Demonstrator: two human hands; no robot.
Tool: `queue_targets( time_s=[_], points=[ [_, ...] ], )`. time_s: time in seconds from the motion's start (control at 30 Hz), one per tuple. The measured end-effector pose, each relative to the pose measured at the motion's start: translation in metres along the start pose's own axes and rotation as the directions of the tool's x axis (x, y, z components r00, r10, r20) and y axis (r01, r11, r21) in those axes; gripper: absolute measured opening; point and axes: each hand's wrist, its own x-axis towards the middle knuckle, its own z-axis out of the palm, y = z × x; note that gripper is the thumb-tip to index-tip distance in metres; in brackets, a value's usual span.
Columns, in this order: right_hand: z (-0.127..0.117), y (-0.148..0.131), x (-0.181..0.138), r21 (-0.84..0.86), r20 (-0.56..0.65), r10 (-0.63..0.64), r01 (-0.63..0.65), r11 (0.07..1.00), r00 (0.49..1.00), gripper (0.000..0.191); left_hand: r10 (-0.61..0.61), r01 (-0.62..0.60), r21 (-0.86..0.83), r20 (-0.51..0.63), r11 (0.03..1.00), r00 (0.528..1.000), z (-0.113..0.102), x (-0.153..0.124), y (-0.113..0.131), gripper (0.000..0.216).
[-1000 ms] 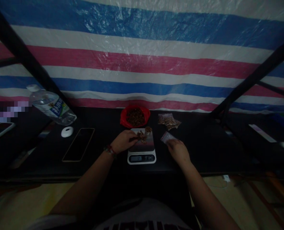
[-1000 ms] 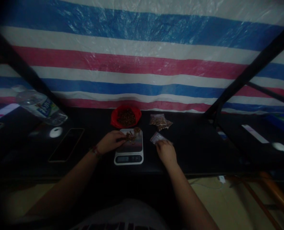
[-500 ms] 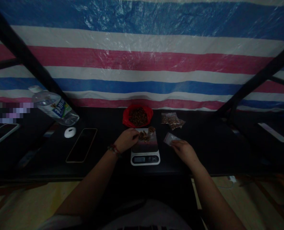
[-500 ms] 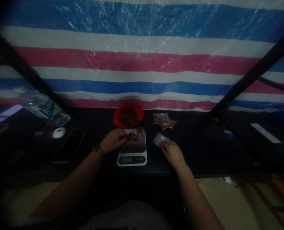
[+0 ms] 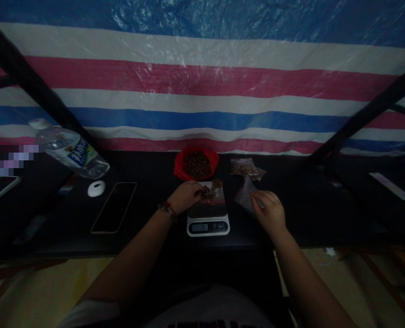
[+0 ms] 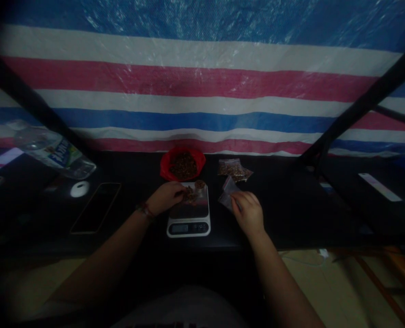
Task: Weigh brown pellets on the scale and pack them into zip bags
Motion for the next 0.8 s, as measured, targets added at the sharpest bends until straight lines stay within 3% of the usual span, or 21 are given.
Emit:
queue_targets(
  time_s=[0.13, 0.23, 0.33, 0.43, 0.6, 0.8],
  points=[
    [0.010, -0.006, 0.024, 0.044, -0.057, -0.032, 0.035, 0.998, 0.998, 0.013, 0.002, -0.002, -0.010, 0.046, 1.000, 0.999, -0.002, 0.004, 0.001, 0.016],
    [0.022, -0.010, 0.051, 0.097, -0.120, -0.027, 0.039, 0.995, 0.992, 0.013, 0.017, -0.017, -0.010, 0.018, 1.000, 1.000, 0.000, 0.005, 0.001, 0.015],
    [0.039, -0.014, 0.082, 0.199, -0.173, 0.030, 0.006, 0.980, 0.984, 0.014, -0.004, 0.002, -0.017, -0.126, 1.000, 0.992, -0.003, 0.006, -0.003, 0.016],
    [0.060, -0.016, 0.104, 0.295, -0.228, 0.124, -0.053, 0.954, 0.966, 0.015, -0.068, 0.066, -0.016, -0.296, 0.998, 0.953, -0.010, 0.013, -0.016, 0.016],
    [0.093, -0.017, 0.098, 0.364, -0.287, 0.210, -0.096, 0.926, 0.935, 0.018, -0.165, 0.197, 0.027, -0.447, 0.980, 0.879, -0.013, 0.035, -0.050, 0.018],
    [0.096, -0.016, 0.081, 0.385, -0.186, 0.151, -0.070, 0.920, 0.971, 0.019, -0.175, 0.215, 0.014, -0.531, 0.977, 0.829, 0.006, 0.039, -0.074, 0.021]
  ],
)
